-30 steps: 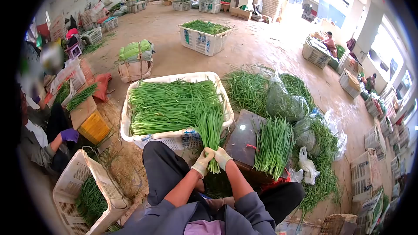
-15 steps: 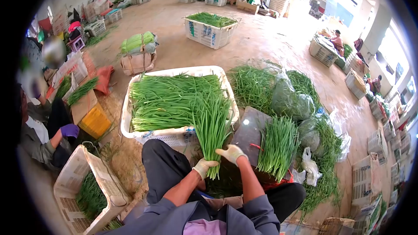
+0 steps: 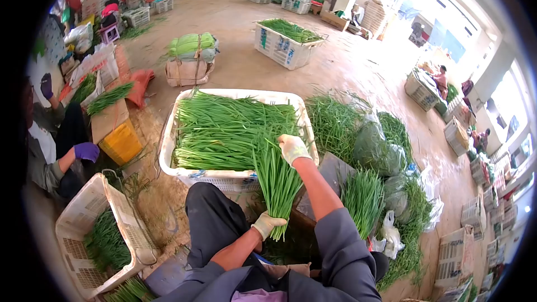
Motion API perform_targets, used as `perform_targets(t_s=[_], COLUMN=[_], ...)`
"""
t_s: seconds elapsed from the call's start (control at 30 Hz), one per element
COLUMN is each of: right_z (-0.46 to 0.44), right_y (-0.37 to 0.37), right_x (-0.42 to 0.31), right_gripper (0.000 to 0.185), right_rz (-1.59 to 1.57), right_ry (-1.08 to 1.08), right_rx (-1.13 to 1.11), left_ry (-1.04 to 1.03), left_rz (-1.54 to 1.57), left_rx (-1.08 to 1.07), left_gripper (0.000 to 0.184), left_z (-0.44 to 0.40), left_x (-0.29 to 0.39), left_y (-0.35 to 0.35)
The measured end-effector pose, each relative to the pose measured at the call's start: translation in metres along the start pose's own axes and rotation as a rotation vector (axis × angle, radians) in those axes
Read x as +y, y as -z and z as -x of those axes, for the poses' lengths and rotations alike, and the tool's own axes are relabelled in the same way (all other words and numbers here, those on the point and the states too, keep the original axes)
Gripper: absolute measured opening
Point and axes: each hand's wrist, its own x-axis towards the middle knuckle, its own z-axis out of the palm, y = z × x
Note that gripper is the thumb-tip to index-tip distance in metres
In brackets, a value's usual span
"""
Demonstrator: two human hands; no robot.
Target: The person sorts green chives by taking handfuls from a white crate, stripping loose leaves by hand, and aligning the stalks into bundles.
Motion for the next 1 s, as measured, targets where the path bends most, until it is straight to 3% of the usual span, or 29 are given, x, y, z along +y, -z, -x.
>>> perform_targets(t_s=[0.03, 0.1, 0.27, 0.37, 0.43, 0.47, 0.63, 0.7, 0.77, 0.83, 0.97, 1.0], right_z=[-0.007, -0.007, -0.010, -0.010, -0.008, -0.004, 0.053, 0.094, 0.133, 0.162, 0.216, 0.226], right_y=[-0.004, -0.004, -0.001, 0.005, 0.016, 0.022, 0.054, 0.056, 0.058, 0.055, 0.062, 0.056], right_x=[0.009, 0.003, 0.001, 0.006, 0.007, 0.006, -0.036, -0.052, -0.071, -0.076, -0.105, -0.108], right_gripper=[0.025, 0.029, 0.029, 0.025, 0.025, 0.025, 0.019, 0.014, 0.011, 0.012, 0.016, 0.018], right_rz=[0.005, 0.358, 0.358, 0.159, -0.209, -0.347, -0.531, -0.459, -0.435, -0.149, 0.124, 0.139], right_ry=[0.005, 0.008, -0.037, -0.023, -0.262, -0.258, -0.314, -0.168, -0.143, 0.230, 0.605, 0.625], right_rx=[-0.009, -0.003, -0.118, -0.039, -0.087, -0.071, 0.080, 0.260, 0.295, 0.372, -0.001, -0.084], left_ry=[-0.027, -0.007, -0.009, 0.019, 0.017, 0.018, -0.001, 0.035, 0.026, 0.041, -0.089, -0.081], left_rz=[-0.002, 0.004, -0.025, -0.016, -0.031, -0.012, 0.090, 0.076, 0.059, -0.044, -0.266, -0.371], left_rx=[-0.008, -0.004, -0.026, 0.000, -0.011, -0.021, -0.028, 0.016, 0.038, 0.128, 0.181, 0.203], left_gripper=[0.043, 0.043, 0.042, 0.039, 0.038, 0.039, 0.041, 0.042, 0.043, 0.043, 0.037, 0.035], left_z=[-0.002, 0.000, 0.000, 0.003, 0.000, -0.004, -0.009, -0.009, -0.011, -0.009, -0.022, -0.005], left_x=[-0.002, 0.003, 0.008, 0.011, 0.012, 0.008, 0.017, 0.017, 0.016, 0.022, 0.007, 0.035], left_y=[0.003, 0.003, 0.006, 0.007, 0.009, 0.012, 0.006, 0.004, 0.001, -0.003, 0.006, -0.009])
